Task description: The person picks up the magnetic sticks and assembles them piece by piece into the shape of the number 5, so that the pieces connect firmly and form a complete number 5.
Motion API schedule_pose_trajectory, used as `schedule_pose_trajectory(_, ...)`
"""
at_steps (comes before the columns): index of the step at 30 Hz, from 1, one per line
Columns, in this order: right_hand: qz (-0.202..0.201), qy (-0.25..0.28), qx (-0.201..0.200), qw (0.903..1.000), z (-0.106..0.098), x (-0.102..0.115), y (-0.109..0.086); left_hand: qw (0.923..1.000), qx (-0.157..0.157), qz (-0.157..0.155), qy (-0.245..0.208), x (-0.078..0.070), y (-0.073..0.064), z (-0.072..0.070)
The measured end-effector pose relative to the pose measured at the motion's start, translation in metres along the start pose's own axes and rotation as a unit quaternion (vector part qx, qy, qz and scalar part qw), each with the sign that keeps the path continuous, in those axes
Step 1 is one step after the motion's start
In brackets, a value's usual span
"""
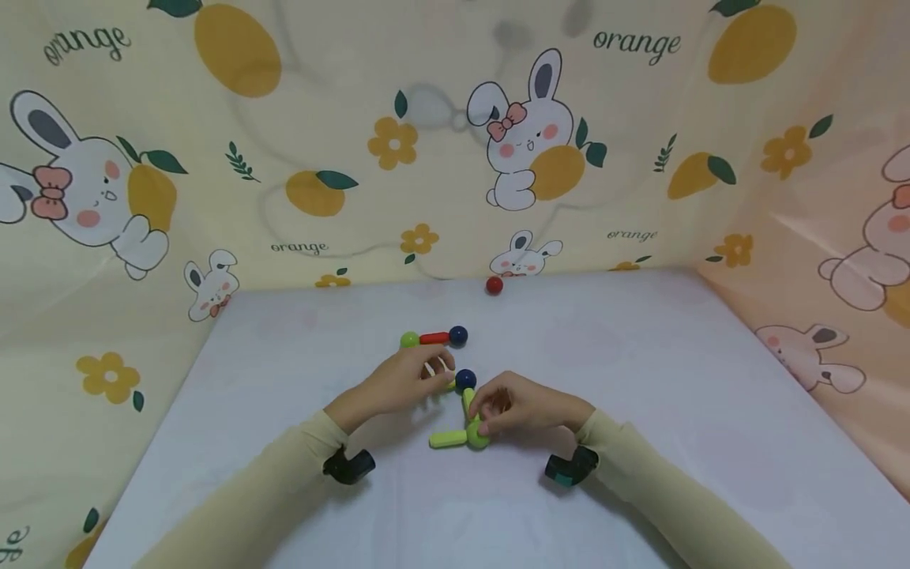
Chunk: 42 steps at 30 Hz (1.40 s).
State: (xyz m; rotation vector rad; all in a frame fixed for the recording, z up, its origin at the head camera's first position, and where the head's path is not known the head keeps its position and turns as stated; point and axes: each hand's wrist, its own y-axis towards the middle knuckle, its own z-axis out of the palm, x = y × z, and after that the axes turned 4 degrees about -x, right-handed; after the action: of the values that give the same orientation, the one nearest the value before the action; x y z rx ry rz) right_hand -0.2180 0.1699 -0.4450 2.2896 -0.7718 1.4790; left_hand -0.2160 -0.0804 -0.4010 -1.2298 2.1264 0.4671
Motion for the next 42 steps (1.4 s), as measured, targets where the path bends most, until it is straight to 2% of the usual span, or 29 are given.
schedule_pose_trajectory(4,-0.002,-0.008,-0.001,1.0000,0.001,0.001,-0.001,0.9998,-0.006,0.015,-0.013,-0.001,0.020,-0.004)
schedule_pose_trajectory(7,-0.004,-0.003,0.002,1.0000,0.001,0.000,-0.002,0.9995,-0.005,0.015,-0.028,0.001,0.033,-0.004)
schedule_pose_trajectory(13,-0.011,0.003,0.008,0.9999,0.003,-0.002,-0.003,0.9988,-0.021,-0.004,-0.045,0.005,0.056,0.000)
schedule_pose_trajectory(22,-0.008,-0.001,0.013,0.9999,0.002,-0.006,-0.002,0.9973,-0.061,-0.039,-0.014,0.011,0.098,0.004)
schedule_pose_trajectory(32,-0.008,-0.003,0.015,0.9999,-0.001,-0.005,-0.003,0.9961,-0.071,-0.053,0.004,0.015,0.138,0.012)
schedule_pose_trajectory(39,0.001,-0.003,0.013,0.9999,-0.001,-0.004,-0.002,0.9941,-0.071,-0.076,-0.029,0.011,0.161,0.015)
schedule_pose_trajectory(42,0.001,-0.002,0.013,0.9999,0.001,-0.004,0.000,0.9919,-0.067,-0.097,-0.046,0.011,0.168,0.015)
